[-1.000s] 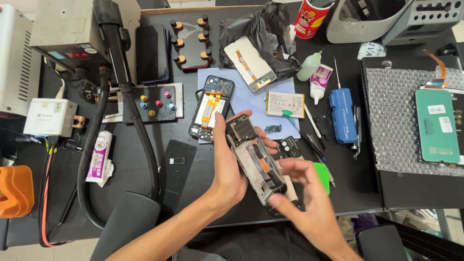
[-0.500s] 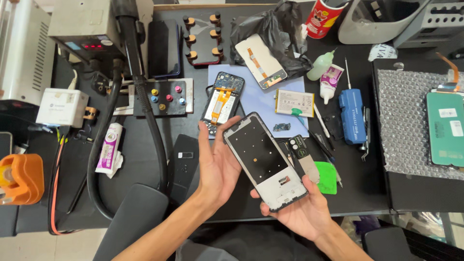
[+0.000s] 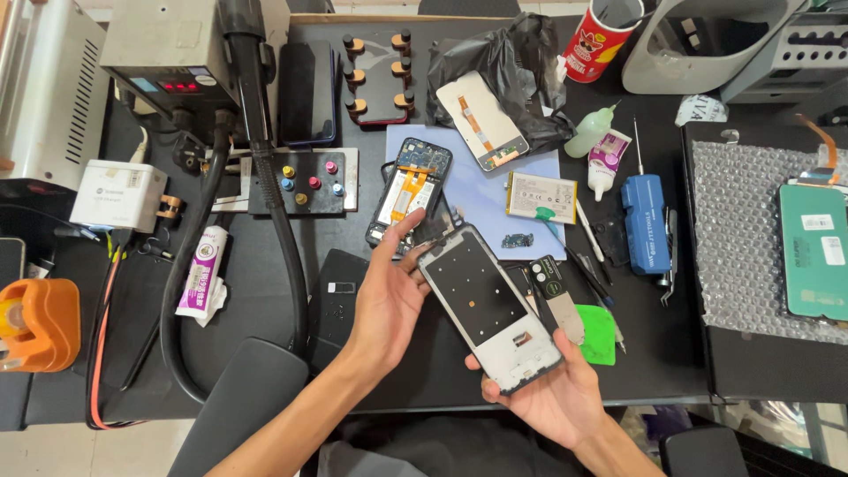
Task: The person disassembles a smartphone by prying the internal components and the front display from the frame using a thin metal tool.
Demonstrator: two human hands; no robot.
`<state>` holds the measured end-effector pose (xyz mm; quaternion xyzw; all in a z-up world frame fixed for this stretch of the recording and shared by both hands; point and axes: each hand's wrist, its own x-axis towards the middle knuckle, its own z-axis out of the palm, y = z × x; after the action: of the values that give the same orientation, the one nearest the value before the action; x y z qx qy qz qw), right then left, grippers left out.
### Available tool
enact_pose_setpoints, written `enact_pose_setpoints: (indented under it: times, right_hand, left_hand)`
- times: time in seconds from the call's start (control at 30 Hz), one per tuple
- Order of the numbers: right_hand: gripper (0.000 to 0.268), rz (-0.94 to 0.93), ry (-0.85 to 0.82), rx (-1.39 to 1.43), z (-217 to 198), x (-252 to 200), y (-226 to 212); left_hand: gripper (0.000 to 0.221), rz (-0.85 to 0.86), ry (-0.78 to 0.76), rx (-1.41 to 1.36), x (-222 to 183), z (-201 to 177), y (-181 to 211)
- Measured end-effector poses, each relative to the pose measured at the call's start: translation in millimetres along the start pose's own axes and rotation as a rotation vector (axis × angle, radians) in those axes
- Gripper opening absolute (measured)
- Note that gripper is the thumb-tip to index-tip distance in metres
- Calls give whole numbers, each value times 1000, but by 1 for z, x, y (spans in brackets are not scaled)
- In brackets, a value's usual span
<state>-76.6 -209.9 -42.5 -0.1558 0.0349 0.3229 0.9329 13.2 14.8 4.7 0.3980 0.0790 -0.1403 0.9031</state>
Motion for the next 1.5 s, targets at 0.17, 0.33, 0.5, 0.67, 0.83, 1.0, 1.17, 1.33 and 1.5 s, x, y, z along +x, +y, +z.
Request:
enact_pose_setpoints:
  times: [0.17,0.33,0.5,0.67,0.83,1.0,1.17,1.33,1.5]
  right_hand:
    - [59,-258,56,-772,2,-6,-5]
    - [72,-697,331,-1418,7,-2,9]
    - [81,-966,476,-1859,15,1,6]
    - [82,-1009,504,-2087,18,1,10]
    - [85,-1019,458,-2158,20,2,14]
    - [86,-949,454,-2176,26,3,16]
    - [91,-818,474,-2261,37,5,14]
    - [104,-570,374,-2250,51,9,4]
    - [122,-17,465,-2034,73,14,-6]
  left_hand:
    - [67,77,-70,221,3,-9,-4]
    - [68,197,-506,324,-5,-16,-4]
    - [50,98,-403,270,-8,-10,-12]
    - [30,102,-232,328,-10,-1,-12]
    - [21,100,-42,557,-12,1,-5]
    - [15,99,-9,505,-10,-2,-7]
    - [13,131,-11,508,-6,-9,-17]
    - [15,107,-101,515,-6,-9,-21]
    - [17,102,-180,611,-18,2,-12]
